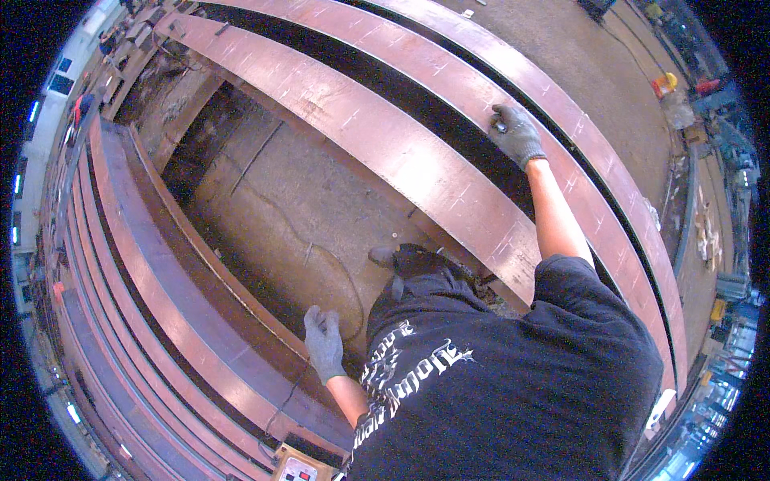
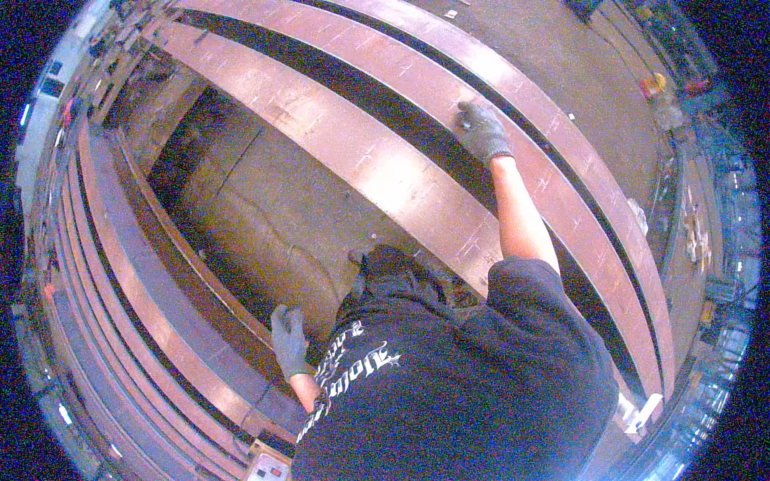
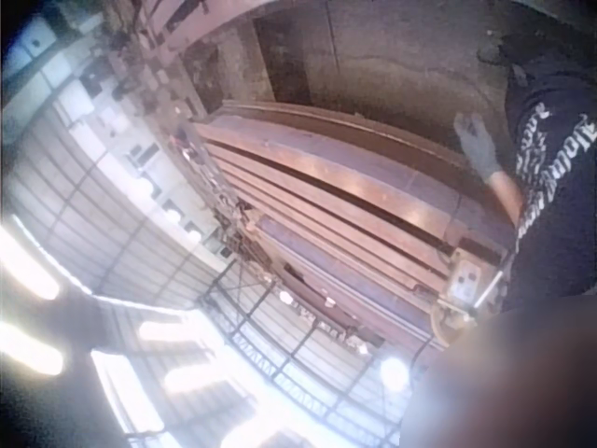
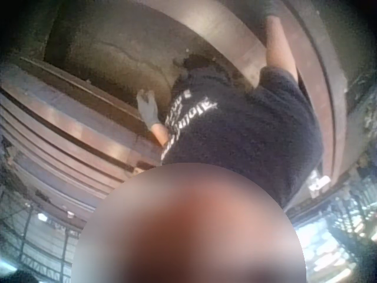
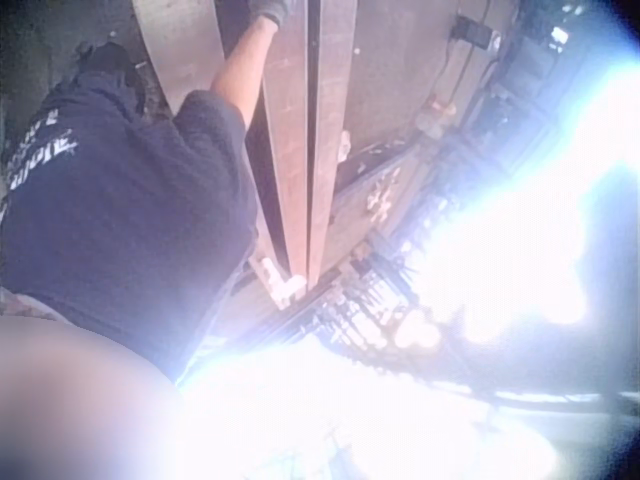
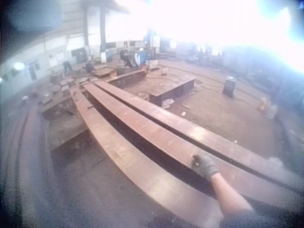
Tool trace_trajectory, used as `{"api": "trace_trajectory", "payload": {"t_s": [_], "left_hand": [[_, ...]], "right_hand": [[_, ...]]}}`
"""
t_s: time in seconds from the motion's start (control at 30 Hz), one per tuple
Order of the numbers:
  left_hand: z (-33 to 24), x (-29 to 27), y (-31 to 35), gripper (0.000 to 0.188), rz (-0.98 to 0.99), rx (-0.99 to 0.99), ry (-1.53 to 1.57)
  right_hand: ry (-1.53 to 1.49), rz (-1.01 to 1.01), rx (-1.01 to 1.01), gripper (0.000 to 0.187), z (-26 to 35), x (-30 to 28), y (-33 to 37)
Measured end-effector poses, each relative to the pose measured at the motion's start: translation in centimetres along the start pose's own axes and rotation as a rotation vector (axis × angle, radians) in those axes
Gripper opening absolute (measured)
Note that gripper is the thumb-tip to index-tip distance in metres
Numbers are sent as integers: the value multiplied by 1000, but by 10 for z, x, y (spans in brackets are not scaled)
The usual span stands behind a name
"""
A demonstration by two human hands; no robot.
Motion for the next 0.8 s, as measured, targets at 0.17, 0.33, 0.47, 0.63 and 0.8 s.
{"api": "trace_trajectory", "payload": {"t_s": [0.17,0.33,0.47,0.63,0.8], "left_hand": [[1,-11,3,58,21,-86,-19],[6,-19,19,57,-68,26,-128],[-4,-11,17,58,-127,-98,-263],[39,-2,60,50,-346,95,-285],[32,9,112,47,-561,-166,-260]], "right_hand": [[49,8,15,45,4,-13,12],[42,-149,-54,62,57,-51,-7],[11,-582,-315,58,97,-38,-52],[-963,-453,-588,42,323,-86,-36],[-1217,75,-1286,43,477,-165,73]]}}
Point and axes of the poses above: each hand's wrist, its own y-axis away from the middle knuckle, its own x-axis out of the palm, z = x × y, the point moved 3 cm from there along -y, towards the middle knuckle, and after that the axes turned 13 degrees about y, right-handed, at the moved point
